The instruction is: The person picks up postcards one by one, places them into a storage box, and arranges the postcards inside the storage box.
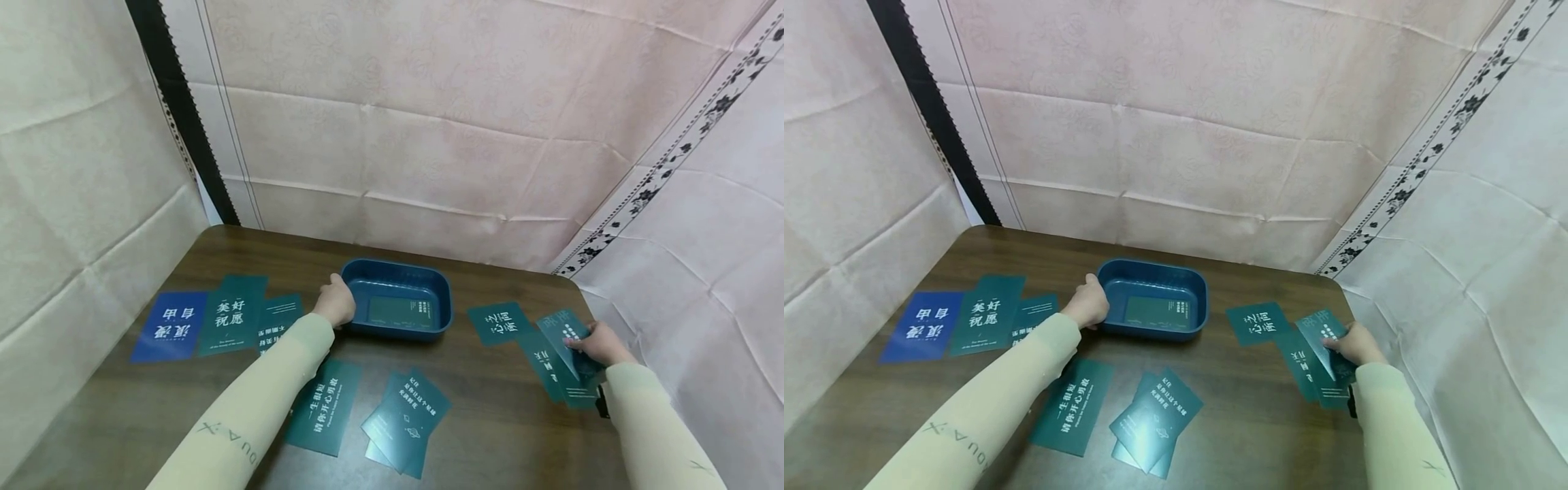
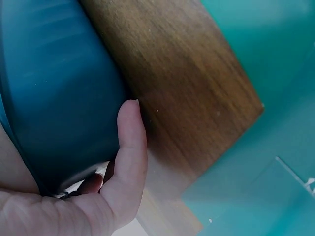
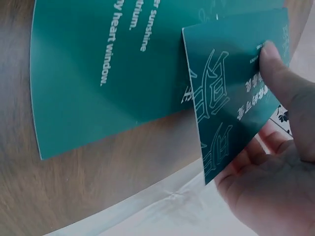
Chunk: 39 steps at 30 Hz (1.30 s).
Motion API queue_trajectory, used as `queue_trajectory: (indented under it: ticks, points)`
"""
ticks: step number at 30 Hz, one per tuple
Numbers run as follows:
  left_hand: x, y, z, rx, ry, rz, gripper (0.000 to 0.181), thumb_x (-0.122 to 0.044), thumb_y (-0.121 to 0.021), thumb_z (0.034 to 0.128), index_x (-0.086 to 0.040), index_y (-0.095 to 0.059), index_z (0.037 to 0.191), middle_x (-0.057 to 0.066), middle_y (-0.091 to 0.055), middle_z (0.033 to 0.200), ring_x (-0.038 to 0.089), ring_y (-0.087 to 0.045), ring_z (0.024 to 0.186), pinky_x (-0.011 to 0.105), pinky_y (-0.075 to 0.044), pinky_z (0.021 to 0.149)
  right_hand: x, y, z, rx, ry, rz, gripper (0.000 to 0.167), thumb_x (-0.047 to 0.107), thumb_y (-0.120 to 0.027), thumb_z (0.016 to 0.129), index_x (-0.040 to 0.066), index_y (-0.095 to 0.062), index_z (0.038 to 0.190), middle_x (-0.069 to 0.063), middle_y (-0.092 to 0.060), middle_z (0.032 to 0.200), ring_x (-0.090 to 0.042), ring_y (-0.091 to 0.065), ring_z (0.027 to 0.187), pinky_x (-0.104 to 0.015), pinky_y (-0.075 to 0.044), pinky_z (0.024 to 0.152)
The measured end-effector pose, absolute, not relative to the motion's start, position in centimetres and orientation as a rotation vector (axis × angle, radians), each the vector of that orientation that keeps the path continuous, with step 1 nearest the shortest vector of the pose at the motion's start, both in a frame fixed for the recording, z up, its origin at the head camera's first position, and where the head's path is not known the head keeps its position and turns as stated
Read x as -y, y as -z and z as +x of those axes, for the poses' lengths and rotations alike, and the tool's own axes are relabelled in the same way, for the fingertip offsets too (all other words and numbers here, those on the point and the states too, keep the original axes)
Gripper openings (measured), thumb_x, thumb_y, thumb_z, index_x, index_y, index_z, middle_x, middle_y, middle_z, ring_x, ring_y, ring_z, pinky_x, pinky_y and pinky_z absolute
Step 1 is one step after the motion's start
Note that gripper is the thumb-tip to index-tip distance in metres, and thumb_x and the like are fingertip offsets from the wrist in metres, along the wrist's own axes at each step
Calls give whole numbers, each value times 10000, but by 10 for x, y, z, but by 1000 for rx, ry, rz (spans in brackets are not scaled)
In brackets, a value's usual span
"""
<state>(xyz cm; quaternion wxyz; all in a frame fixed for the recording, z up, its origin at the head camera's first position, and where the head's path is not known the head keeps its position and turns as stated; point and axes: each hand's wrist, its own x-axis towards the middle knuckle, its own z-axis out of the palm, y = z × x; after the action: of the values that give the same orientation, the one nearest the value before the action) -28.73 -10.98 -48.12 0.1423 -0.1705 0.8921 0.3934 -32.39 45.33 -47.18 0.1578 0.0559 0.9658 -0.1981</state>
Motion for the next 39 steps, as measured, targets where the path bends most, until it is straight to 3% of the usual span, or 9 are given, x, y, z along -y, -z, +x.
queue_trajectory:
  ticks: [8,11,21,35,39]
  points:
    - [110,481,-285,-2573,-1151,-487,699,4,-517,989,-19,-57,1515,337,-341,1360,371,-588,862,379,-570,510,-457,470,-322,-2845,627,112,412,165,-507,1035,-207,-452,1204,-304,-566,1010,-359,-561,878,-446,-501,724]
    - [110,480,-286,-2576,-1146,-485,704,-3,-511,993,-22,-47,1522,336,-342,1364,370,-585,873,375,-568,509,-457,467,-322,-2859,675,114,337,109,-435,1045,-191,-483,1192,-287,-572,1004,-348,-556,878,-426,-488,713]
    - [110,480,-286,-2568,-1144,-480,730,6,-510,993,-20,-22,1535,338,-330,1391,368,-581,870,375,-565,510,-442,451,-329,-2879,758,82,347,117,-399,1064,-164,-495,1243,-301,-580,1102,-319,-568,900,-343,-490,687]
    - [109,477,-283,-2581,-1138,-477,734,17,-525,976,-3,-38,1525,357,-344,1354,376,-587,848,391,-569,509,-393,434,-340,-2931,827,-101,333,174,-413,1088,-104,-521,1237,-262,-591,1083,-302,-583,893,-361,-490,691]
    - [109,478,-285,-2582,-1128,-478,744,11,-517,981,-9,-20,1535,359,-336,1371,373,-587,840,390,-567,507,-371,427,-345,-2961,835,-185,322,179,-416,1091,-76,-537,1246,-251,-592,1118,-315,-572,937,-401,-478,750]
